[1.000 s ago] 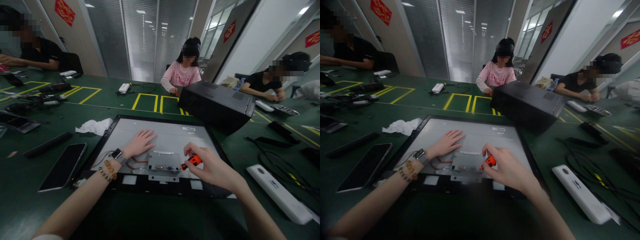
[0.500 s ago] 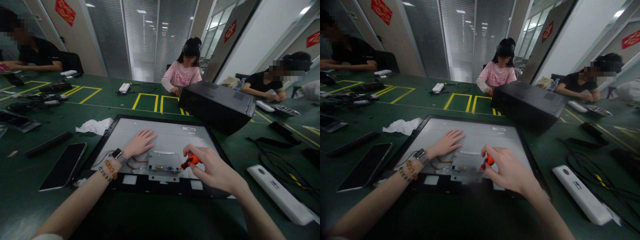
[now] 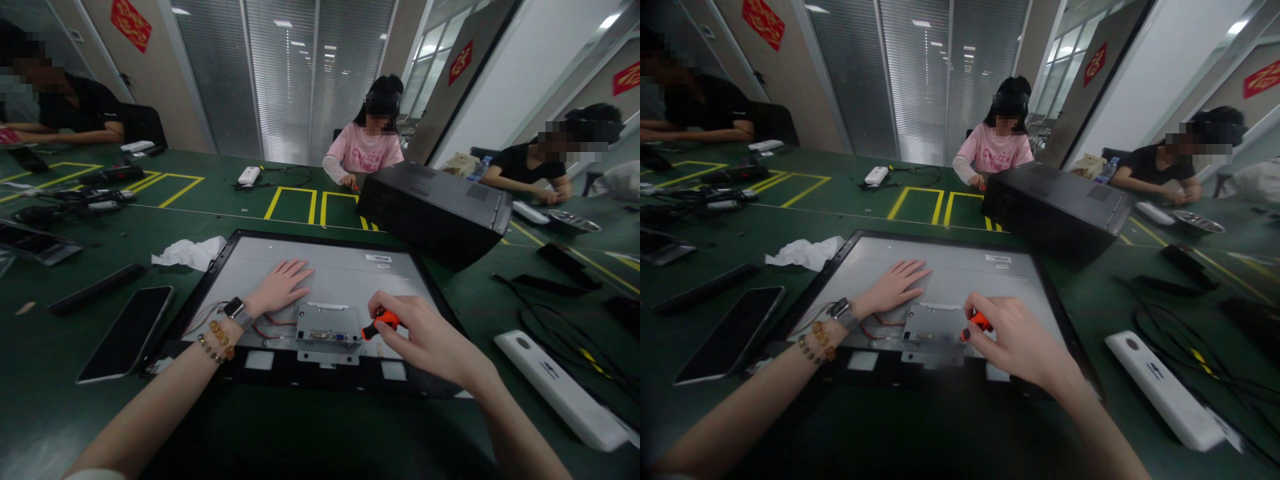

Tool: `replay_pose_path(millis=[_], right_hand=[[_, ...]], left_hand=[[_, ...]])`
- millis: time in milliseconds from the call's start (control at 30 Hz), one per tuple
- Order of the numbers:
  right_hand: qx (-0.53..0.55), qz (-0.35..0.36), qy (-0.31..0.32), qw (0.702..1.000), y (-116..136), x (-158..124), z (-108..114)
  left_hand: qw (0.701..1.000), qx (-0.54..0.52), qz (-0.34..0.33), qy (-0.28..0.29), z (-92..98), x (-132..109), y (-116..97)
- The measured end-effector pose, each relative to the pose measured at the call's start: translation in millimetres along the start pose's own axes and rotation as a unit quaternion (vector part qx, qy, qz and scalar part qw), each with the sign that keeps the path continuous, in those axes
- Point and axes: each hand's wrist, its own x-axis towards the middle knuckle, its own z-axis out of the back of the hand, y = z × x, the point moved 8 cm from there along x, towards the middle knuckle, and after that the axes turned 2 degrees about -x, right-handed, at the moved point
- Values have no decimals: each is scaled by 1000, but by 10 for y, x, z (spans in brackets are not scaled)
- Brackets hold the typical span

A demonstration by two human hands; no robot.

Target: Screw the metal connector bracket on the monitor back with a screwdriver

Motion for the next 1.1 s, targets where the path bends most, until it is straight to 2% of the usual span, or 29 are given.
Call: replay_pose_path(millis=[600, 1100], right_hand=[[9, 2, 9, 1000, 12, -21, -25], [-12, -6, -9, 1000, -18, 1, -50]], left_hand=[[1000, -1, 2, -6, 7, 2, 1], [1000, 6, 1, 5, 11, 4, -13]])
